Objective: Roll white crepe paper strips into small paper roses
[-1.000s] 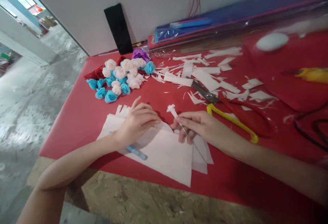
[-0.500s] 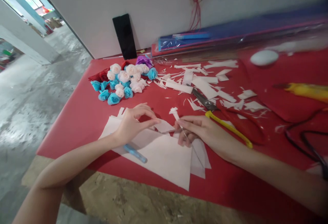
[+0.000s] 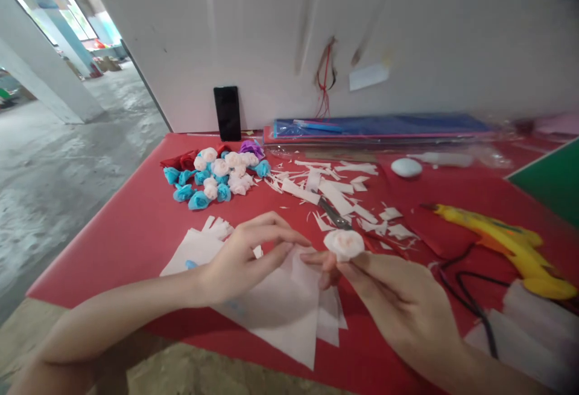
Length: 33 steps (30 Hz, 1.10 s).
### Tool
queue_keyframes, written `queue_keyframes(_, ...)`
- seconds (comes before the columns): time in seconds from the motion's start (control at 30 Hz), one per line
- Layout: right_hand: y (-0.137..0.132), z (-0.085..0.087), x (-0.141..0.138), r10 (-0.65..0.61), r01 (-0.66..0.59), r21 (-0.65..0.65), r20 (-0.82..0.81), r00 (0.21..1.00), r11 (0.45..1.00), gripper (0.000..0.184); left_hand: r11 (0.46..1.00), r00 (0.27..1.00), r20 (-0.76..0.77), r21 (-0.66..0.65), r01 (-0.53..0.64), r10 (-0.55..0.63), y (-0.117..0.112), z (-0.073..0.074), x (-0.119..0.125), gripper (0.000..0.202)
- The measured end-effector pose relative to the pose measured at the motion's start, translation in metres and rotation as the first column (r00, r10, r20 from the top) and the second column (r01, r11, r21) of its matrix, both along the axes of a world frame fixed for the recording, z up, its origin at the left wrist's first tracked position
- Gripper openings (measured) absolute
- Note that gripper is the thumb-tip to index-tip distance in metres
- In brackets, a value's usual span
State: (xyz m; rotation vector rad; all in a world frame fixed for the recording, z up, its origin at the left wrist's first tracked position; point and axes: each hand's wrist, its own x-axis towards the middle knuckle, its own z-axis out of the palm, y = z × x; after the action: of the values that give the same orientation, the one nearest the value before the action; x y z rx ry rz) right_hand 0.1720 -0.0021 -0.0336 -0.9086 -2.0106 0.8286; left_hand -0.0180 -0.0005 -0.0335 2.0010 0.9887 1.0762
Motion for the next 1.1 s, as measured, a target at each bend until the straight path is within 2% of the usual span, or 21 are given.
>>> queue_keyframes(0.13,-0.004,-0.005,0.003,-0.048,0.04,0.196,0.035,0.998,0.98,0.02,0.991,0.983,0.175,-0.111,0.077,-0.057,-0.003,0.012,0.013,0.014)
queue_keyframes(0.27,-0.005,-0.005,0.002,-0.056,0.04,0.218,0.071,0.996,0.975,0.023,0.994,0.967,0.255,-0.097,0.05,-0.024,-0.003,0.015,0.02,0.013)
queue_keyframes(0.33,-0.005,-0.003,0.001,-0.044,0.031,0.163,0.078,0.996,0.986,0.023,0.997,0.97,0.245,-0.07,0.016,0.001,-0.003,0.013,0.021,0.015)
queue_keyframes(0.43,-0.005,0.001,0.0,0.019,-0.018,-0.022,0.062,0.998,1.0,0.025,0.999,0.976,0.215,-0.036,-0.016,0.024,-0.002,0.011,0.021,0.012)
queue_keyframes(0.53,-0.002,0.004,-0.001,0.109,-0.115,-0.247,-0.039,0.993,0.962,0.03,1.0,0.976,0.215,-0.026,-0.016,0.021,-0.002,0.008,0.02,0.009)
queue_keyframes(0.63,0.001,0.004,0.0,0.155,-0.233,-0.428,-0.208,0.966,0.873,0.035,0.997,0.966,0.259,-0.08,-0.001,0.021,0.0,0.007,0.019,0.005)
queue_keyframes(0.77,0.003,0.002,0.002,0.16,-0.42,-0.604,-0.436,0.885,0.677,0.033,0.989,0.95,0.313,-0.147,0.028,0.02,0.001,0.006,0.017,0.005)
queue_keyframes(0.93,0.003,0.005,0.003,0.192,-0.585,-0.657,-0.571,0.798,0.477,0.027,0.979,0.935,0.352,-0.175,0.107,-0.039,-0.002,0.008,0.017,0.007)
queue_keyframes(1.03,0.003,0.007,0.001,0.118,-0.652,-0.679,-0.657,0.745,0.339,0.026,0.974,0.914,0.396,-0.162,0.158,-0.083,-0.004,0.008,0.018,0.009)
queue_keyframes(1.1,0.003,0.006,0.0,0.064,-0.666,-0.696,-0.677,0.733,0.269,0.027,0.967,0.903,0.418,-0.17,0.189,-0.103,-0.003,0.007,0.018,0.009)
